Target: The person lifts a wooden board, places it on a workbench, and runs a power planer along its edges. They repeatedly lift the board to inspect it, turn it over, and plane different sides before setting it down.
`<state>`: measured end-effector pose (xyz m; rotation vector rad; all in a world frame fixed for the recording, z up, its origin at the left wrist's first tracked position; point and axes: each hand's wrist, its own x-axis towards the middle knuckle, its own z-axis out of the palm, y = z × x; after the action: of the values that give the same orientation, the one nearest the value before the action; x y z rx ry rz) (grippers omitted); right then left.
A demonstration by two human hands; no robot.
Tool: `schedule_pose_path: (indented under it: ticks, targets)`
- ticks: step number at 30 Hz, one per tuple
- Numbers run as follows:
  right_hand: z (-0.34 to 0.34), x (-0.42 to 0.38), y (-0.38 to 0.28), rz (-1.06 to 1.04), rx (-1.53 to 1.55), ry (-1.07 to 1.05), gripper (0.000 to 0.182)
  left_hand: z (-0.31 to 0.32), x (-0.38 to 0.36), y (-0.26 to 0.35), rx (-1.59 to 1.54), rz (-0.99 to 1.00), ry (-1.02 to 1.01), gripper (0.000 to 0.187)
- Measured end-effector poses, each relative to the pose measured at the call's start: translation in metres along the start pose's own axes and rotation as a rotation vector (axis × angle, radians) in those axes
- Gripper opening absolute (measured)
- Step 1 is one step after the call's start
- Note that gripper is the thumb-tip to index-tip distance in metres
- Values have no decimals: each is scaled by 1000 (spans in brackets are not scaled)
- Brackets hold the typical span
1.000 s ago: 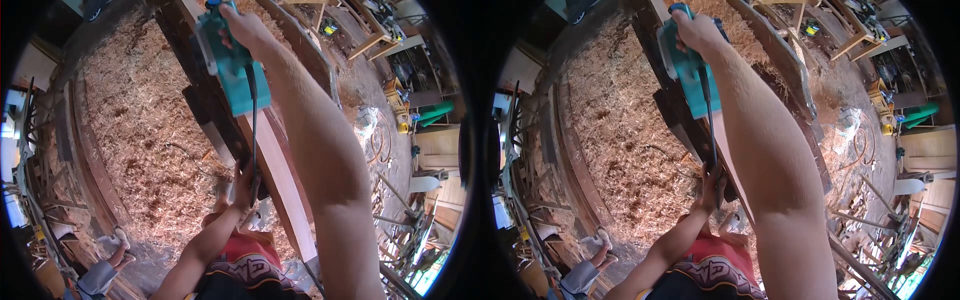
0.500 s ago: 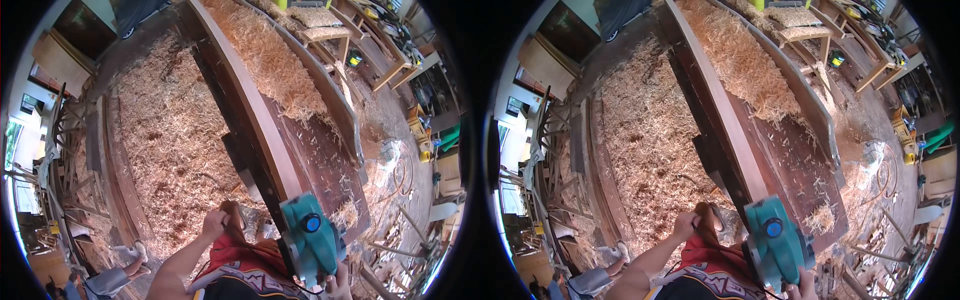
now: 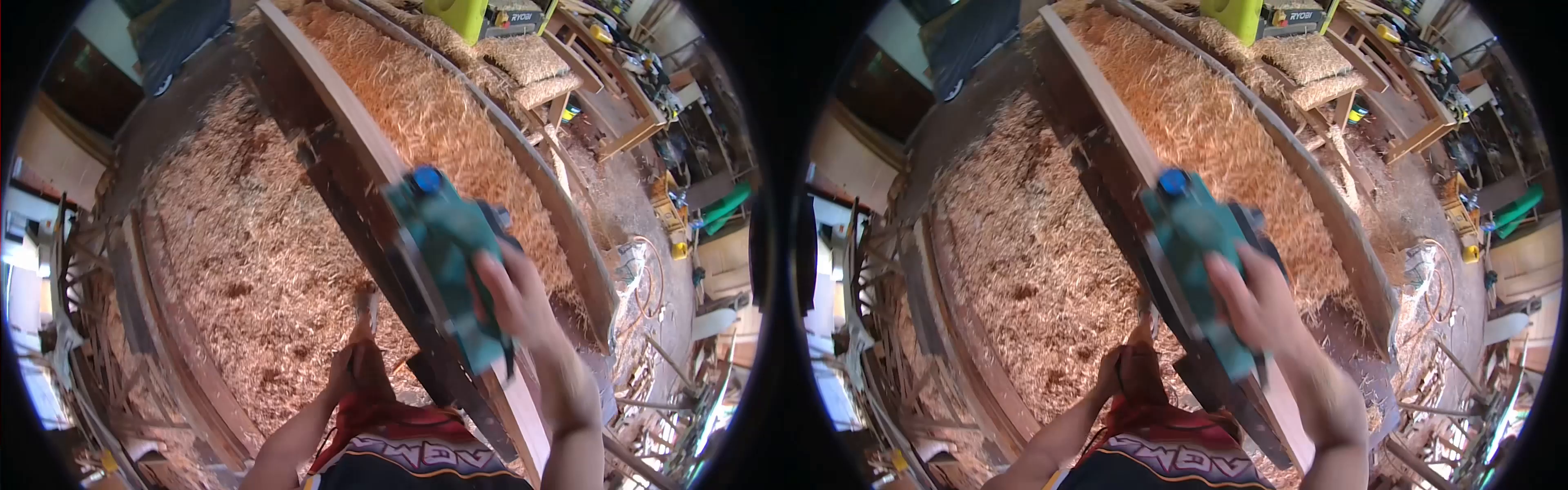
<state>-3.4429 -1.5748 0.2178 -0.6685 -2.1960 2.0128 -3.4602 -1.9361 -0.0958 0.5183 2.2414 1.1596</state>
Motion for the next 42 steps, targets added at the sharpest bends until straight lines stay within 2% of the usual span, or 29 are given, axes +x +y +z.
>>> schedule_pose_path:
  ticks: [1, 4, 6, 7, 8, 10, 11, 12, 14, 15, 16, 17, 18, 20, 21, 22, 23, 24, 25, 26, 27, 29, 33, 35, 36, 37, 39, 41, 42]
  targets:
    - [15, 64, -12, -30, -2, -3, 41, -14, 6, 0, 123, -33, -35, 23]
    - [56, 260, -48, -135, -105, 27, 52, -48, 21, 3, 9, 146, -100, 23]
    - [81, 366, -71, -150, -17, -22, 49, -64, 31, 15, 32, -76, -194, 22]
    - [85, 401, -66, -154, 17, -57, 48, -72, 33, 18, 52, -188, -243, 21]
    - [84, 407, -65, -148, -31, -39, 48, -72, 42, -10, 15, -106, -224, 22]
    - [89, 412, -79, -161, -128, -16, 48, -98, 77, -28, -125, -256, -423, 25]
    - [88, 398, -76, -159, -111, -34, 46, -114, 90, -31, -195, -339, -517, 28]
    - [80, 378, -72, -172, -95, -49, 45, -144, 121, -2, 219, -173, -592, 37]
    - [66, 305, -73, -88, -32, -83, 40, -181, 166, -38, 552, -124, -668, 40]
    - [59, 268, -64, -55, 26, -72, 42, -205, 200, 16, 575, -143, -603, 38]
    - [52, 229, -54, -25, 27, -52, 48, -216, 228, 8, 618, -143, -417, 35]
    - [43, 188, -51, -3, -41, -30, 53, -232, 262, 45, 613, -47, -302, 35]
    - [32, 146, -49, 164, -28, -54, 54, -241, 298, 64, 489, -13, -138, 37]
    - [19, 70, -34, 247, -42, 8, 49, -255, 367, 136, 222, -136, 70, 38]
    - [8, 34, -14, 217, -50, 14, 46, -261, 403, 153, 218, 122, 184, 40]
    - [5, 3, -9, 247, -12, 76, 43, -260, 436, 179, 25, 224, 316, 42]
    - [-3, -17, -14, 294, -79, 30, 42, -265, 468, 214, 109, 252, 384, 45]
    - [-1, -38, -3, 302, -128, 116, 29, -263, 507, 227, -78, 255, 418, 52]
    - [3, -41, -11, 346, -158, 140, 31, -259, 546, 242, -104, 241, 533, 62]
    - [7, -44, -30, 390, -189, 163, 33, -262, 569, 264, -22, 118, 506, 79]
    - [12, -42, -39, 431, -223, 186, 36, -257, 595, 276, 44, 64, 535, 85]
    - [20, -34, -36, 309, -237, 246, 34, -246, 641, 284, 170, -49, 594, 98]
    - [33, -7, -44, 239, -365, 280, 32, -258, 718, 265, -20, 168, 599, 108]
    - [46, 7, -65, 390, -264, 293, 26, -251, 714, 244, -5, 256, 642, 108]
    - [50, 18, -68, 434, -189, 304, 26, -260, 712, 245, -150, 234, 534, 110]
    - [50, 30, -70, 473, -115, 305, 26, -260, 701, 250, -125, 229, 562, 109]
    - [51, 45, -75, 440, -125, 251, 29, -238, 652, 247, -61, 181, 610, 108]
    - [52, 47, -72, 494, -47, 224, 31, -213, 595, 238, -129, 271, 642, 108]
    - [40, 30, -27, 371, -82, 162, 30, -198, 566, 235, -102, 226, 631, 110]
